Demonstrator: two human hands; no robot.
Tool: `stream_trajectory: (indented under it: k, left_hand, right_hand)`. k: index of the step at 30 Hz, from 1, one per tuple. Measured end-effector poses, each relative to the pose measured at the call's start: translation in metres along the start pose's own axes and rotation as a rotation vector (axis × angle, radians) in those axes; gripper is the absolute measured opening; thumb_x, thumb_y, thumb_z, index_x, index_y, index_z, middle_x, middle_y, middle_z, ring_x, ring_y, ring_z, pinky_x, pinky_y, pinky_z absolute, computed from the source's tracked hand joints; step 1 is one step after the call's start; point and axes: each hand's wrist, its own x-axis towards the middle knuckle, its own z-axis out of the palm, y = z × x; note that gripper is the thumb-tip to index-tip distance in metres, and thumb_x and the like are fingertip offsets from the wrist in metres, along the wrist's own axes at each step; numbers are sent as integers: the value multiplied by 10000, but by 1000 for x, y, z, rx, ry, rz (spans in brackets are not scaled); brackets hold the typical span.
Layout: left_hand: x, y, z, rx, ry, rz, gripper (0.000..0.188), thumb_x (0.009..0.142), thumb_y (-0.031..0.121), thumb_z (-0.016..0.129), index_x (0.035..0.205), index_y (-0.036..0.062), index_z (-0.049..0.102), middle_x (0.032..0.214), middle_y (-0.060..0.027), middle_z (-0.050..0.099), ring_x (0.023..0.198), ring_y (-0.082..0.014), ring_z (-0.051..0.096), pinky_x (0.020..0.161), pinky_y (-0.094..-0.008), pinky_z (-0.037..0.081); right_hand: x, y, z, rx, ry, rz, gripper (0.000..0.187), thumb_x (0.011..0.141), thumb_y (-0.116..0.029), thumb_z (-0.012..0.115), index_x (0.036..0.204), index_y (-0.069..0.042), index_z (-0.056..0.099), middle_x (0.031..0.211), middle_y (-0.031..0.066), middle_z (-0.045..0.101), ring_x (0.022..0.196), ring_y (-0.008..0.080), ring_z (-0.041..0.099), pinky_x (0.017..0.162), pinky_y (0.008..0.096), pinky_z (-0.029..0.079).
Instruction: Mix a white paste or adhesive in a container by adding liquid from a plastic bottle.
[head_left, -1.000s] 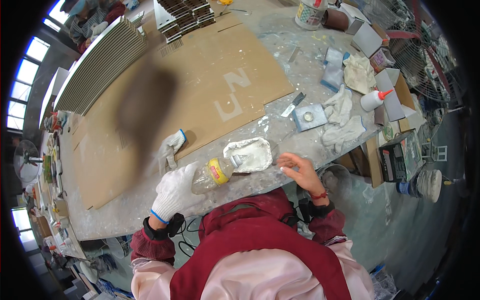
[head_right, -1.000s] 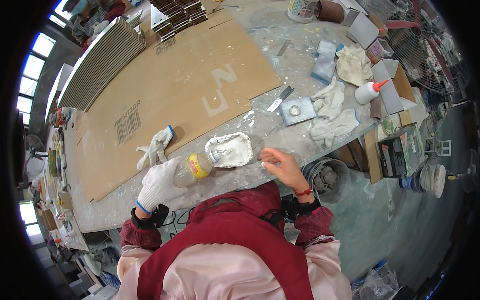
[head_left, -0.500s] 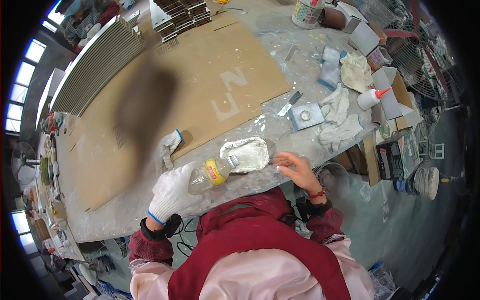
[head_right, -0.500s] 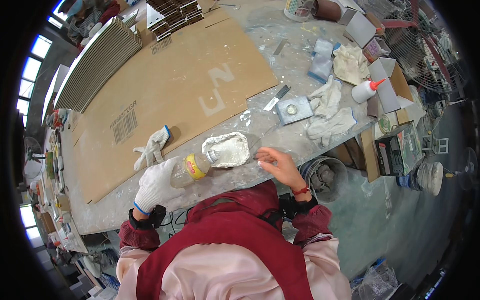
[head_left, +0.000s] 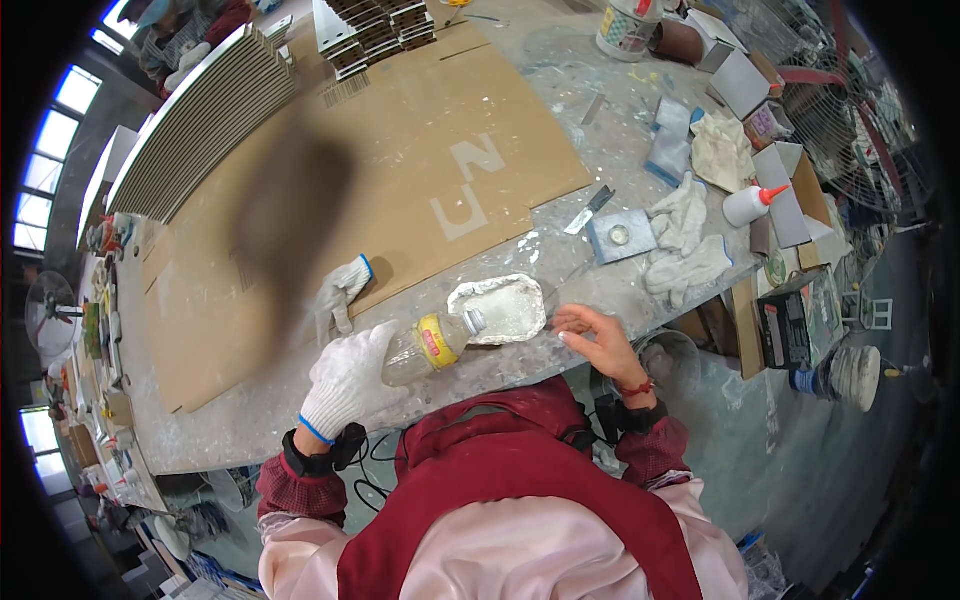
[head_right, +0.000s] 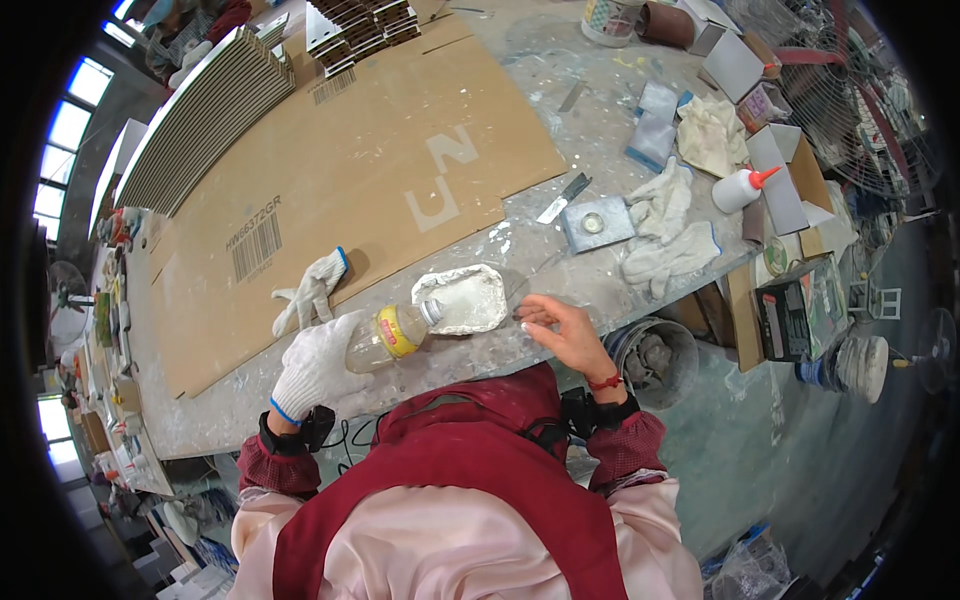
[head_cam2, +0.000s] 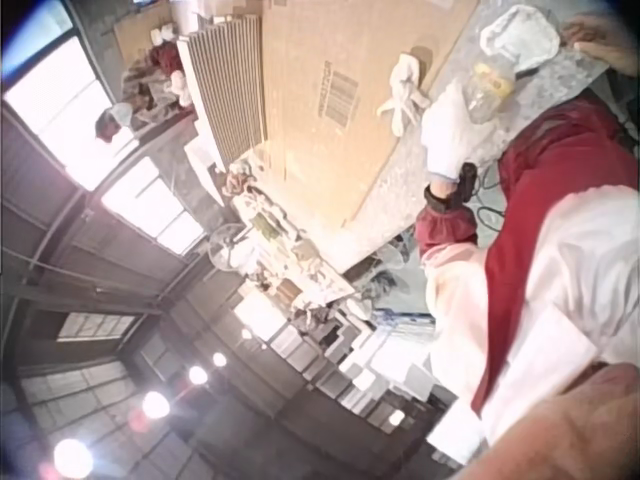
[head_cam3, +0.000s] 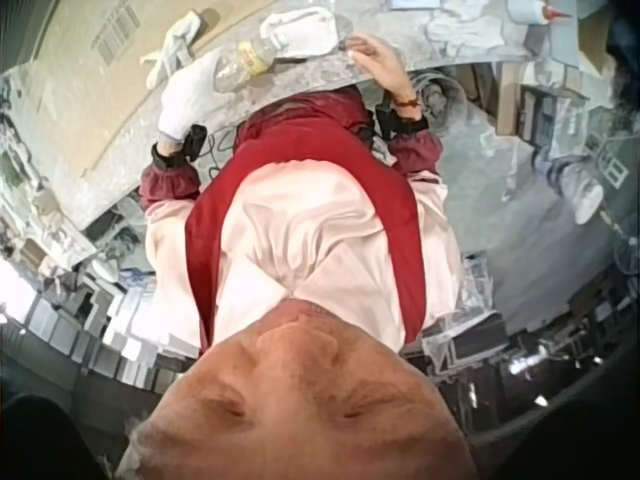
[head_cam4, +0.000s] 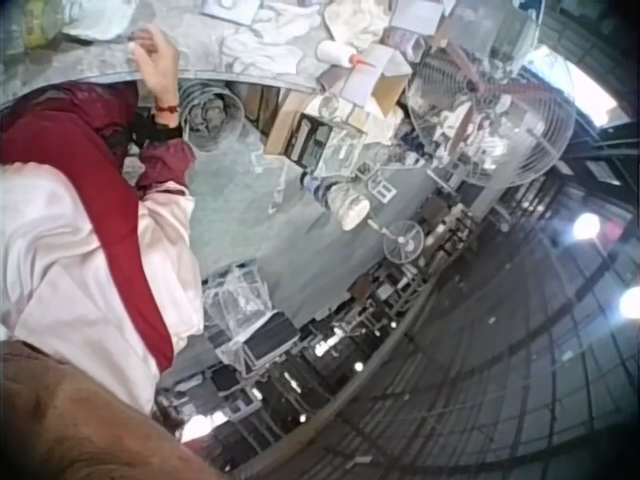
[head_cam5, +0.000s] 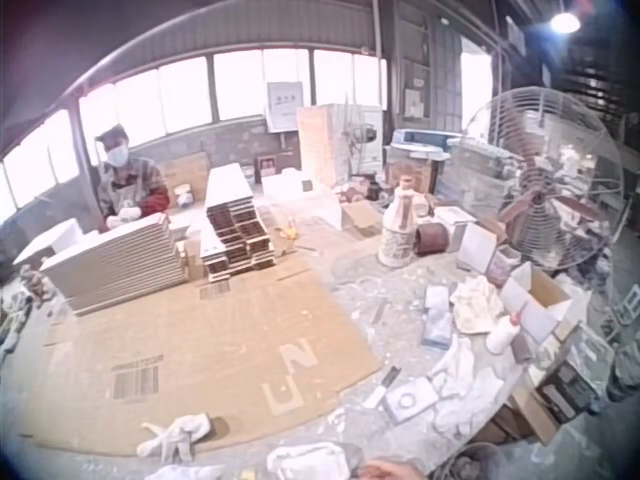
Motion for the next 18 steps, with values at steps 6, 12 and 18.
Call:
stream_trajectory:
  k: [6,12,18]
  left_hand:
    - [-1,-4,2,2,5,16,681,620,367,720,1186,67,489,992,-169,613,902,-332,607,753,-422,493]
    - [1,0,-1,15,-26,-13,688,634,394,707,1200,73,483,991,-174,614,907,-330,608,756,-421,493]
    - [0,-2,1,-9,1,14,703,616,370,717,1207,71,480,998,-176,613,914,-335,605,765,-422,491]
  right_hand:
    - [2,1,1,18,-4,8,363,816,-52,603,1171,-6,541,1036,99,641,902,152,618,771,274,491]
    - [3,2,0,42,-5,25,352,824,-58,603,1167,-8,543,1031,93,641,908,149,613,776,271,485]
    - [5,2,0,40,-25,8,346,827,-63,604,1162,-2,542,1027,93,640,905,142,609,775,264,481]
